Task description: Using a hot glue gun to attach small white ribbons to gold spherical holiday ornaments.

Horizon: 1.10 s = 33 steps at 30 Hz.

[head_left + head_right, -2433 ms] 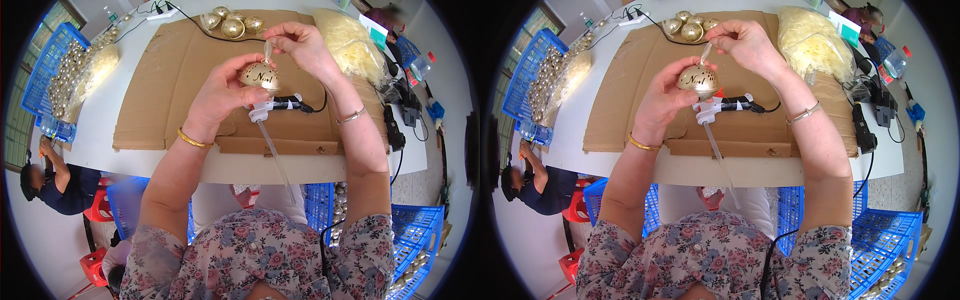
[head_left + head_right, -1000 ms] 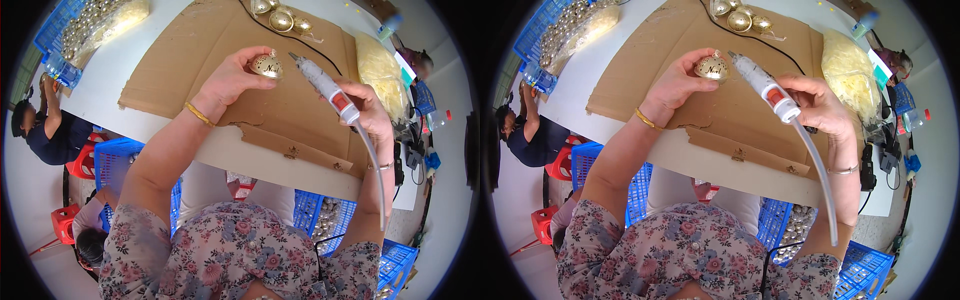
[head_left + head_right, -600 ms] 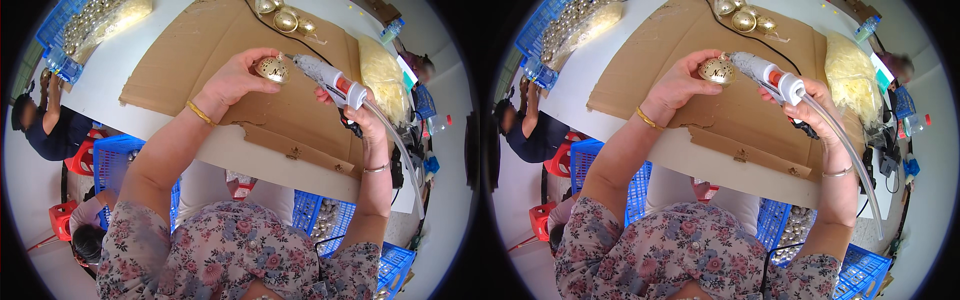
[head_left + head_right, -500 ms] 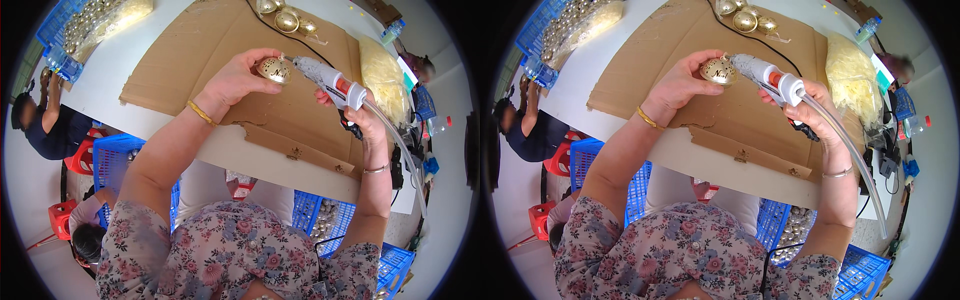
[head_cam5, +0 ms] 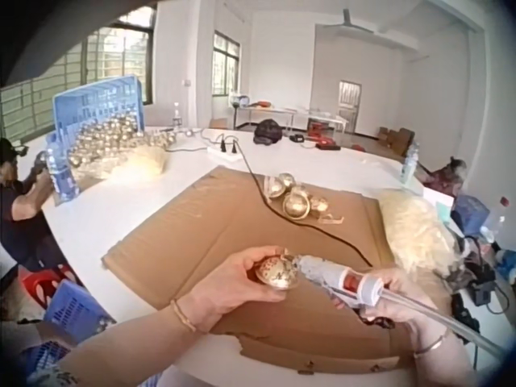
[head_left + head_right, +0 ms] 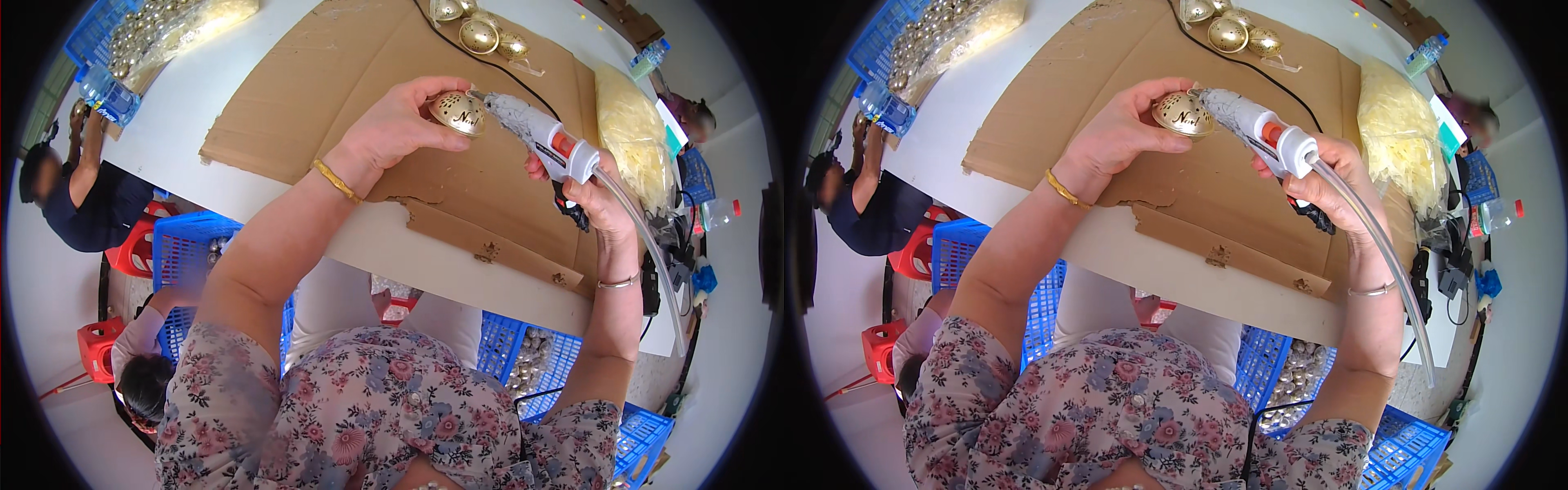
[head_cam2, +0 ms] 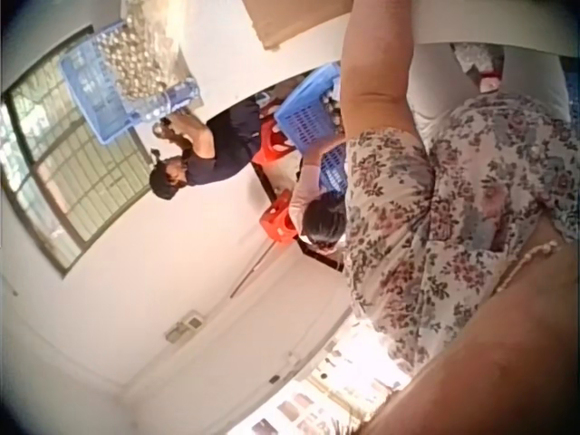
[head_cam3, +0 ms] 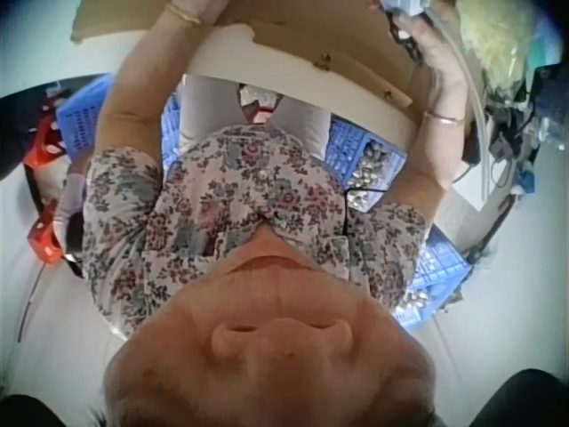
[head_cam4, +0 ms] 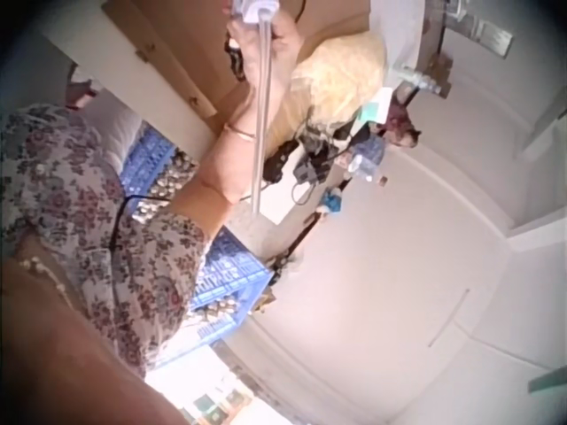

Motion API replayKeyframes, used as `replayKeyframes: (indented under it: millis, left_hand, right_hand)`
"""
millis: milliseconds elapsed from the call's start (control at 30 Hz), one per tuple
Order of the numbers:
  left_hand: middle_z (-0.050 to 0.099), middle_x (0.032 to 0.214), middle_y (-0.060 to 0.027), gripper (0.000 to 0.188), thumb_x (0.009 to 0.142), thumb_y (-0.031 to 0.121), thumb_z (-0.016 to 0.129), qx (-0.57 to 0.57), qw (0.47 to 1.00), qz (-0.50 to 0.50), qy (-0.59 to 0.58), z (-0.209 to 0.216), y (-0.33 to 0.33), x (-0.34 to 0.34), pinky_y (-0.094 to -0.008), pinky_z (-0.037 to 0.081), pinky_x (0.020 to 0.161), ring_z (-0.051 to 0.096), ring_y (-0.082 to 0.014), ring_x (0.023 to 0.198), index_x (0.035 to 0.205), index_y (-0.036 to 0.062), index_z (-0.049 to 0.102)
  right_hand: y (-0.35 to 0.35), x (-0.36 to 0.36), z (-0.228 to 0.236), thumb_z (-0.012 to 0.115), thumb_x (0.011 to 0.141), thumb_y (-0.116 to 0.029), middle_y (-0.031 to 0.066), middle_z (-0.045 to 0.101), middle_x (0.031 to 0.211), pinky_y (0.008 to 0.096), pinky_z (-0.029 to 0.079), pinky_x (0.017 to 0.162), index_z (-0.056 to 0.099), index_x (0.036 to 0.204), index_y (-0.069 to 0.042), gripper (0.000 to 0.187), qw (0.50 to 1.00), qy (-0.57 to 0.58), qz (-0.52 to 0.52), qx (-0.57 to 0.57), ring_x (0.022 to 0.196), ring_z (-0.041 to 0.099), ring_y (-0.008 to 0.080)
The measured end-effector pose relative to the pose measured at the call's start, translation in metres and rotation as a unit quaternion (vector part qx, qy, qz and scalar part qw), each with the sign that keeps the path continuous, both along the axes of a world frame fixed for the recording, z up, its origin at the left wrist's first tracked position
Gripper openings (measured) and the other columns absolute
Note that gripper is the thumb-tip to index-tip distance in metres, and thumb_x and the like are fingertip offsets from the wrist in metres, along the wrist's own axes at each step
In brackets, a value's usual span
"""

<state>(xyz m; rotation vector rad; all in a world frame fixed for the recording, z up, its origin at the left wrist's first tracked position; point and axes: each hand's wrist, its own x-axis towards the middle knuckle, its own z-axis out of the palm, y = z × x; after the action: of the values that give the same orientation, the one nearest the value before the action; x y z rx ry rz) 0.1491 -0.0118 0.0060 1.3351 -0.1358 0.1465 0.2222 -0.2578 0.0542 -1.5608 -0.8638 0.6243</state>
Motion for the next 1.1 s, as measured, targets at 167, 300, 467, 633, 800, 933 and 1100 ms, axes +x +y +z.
replayKeyframes:
  millis: [167,300,467,633,800,933,1100]
  left_hand:
    - [0.059,0.098,-0.0046,0.064,0.058,-0.002,0.074,0.0,1.0,0.003,-0.004,-0.0022,0.0007,0.0019,-0.0246,0.045,0.08,0.054,-0.0121,0.088,0.117,0.0001,0.051]
    - [0.059,0.097,-0.0047,0.063,0.058,-0.002,0.074,-0.001,1.0,0.006,-0.007,-0.002,0.0021,0.0024,-0.0247,0.045,0.08,0.054,-0.0122,0.088,0.117,0.0,0.051]
    - [0.059,0.097,-0.0048,0.063,0.058,-0.002,0.074,0.0,1.0,0.013,-0.009,-0.0006,0.0021,0.0019,-0.0248,0.046,0.08,0.055,-0.0121,0.088,0.116,0.0001,0.051]
    - [0.059,0.096,-0.0046,0.063,0.057,-0.002,0.075,-0.004,1.0,0.019,-0.014,-0.0002,0.0022,0.0012,-0.0245,0.045,0.079,0.055,-0.0121,0.087,0.116,0.0004,0.051]
    - [0.059,0.096,-0.0045,0.063,0.058,-0.002,0.074,-0.004,1.0,0.022,-0.023,-0.0019,0.0044,0.0026,-0.0241,0.045,0.078,0.055,-0.0119,0.086,0.116,0.0001,0.051]
    - [0.059,0.096,-0.0047,0.063,0.057,-0.003,0.074,-0.014,1.0,0.019,-0.018,-0.0012,0.0036,0.003,-0.0244,0.046,0.079,0.055,-0.0118,0.087,0.116,-0.0005,0.051]
    - [0.06,0.096,-0.0053,0.063,0.058,-0.005,0.074,-0.014,1.0,0.013,-0.021,-0.0017,0.0043,0.0028,-0.0245,0.046,0.078,0.056,-0.0119,0.087,0.116,-0.0008,0.051]
  right_hand:
    - [0.0,0.0012,-0.0015,0.077,0.065,-0.033,0.0057,0.064,0.089,0.0183,0.043,0.059,0.061,0.101,0.0,0.051,1.0,-0.013,0.0,0.004,0.071,0.055,0.0065]
    - [-0.0011,0.002,0.0004,0.076,0.068,-0.032,0.0039,0.064,0.087,0.0188,0.043,0.061,0.062,0.098,-0.002,0.045,1.0,-0.016,-0.005,-0.02,0.071,0.054,0.0063]
    - [-0.001,0.0028,-0.0007,0.073,0.067,-0.04,0.0061,0.062,0.084,0.022,0.044,0.065,0.059,0.101,0.001,0.055,0.998,-0.036,-0.02,-0.039,0.074,0.055,0.0105]
    - [-0.0029,0.0036,0.0006,0.072,0.065,-0.05,0.0078,0.061,0.082,0.0239,0.045,0.069,0.056,0.106,0.004,0.07,0.995,-0.057,-0.036,-0.07,0.077,0.057,0.0139]
    - [-0.0024,0.0034,0.001,0.071,0.066,-0.05,0.0069,0.06,0.082,0.0223,0.043,0.066,0.057,0.105,0.004,0.068,0.995,-0.064,-0.034,-0.069,0.075,0.056,0.0125]
    - [-0.0032,0.004,0.0007,0.07,0.067,-0.051,0.0063,0.06,0.081,0.0219,0.043,0.064,0.057,0.105,0.003,0.067,0.995,-0.075,-0.038,-0.062,0.074,0.056,0.012]
    - [-0.0031,0.0042,0.0013,0.069,0.069,-0.046,0.0058,0.06,0.081,0.0215,0.042,0.063,0.057,0.104,0.003,0.061,0.995,-0.07,-0.032,-0.061,0.073,0.055,0.0116]
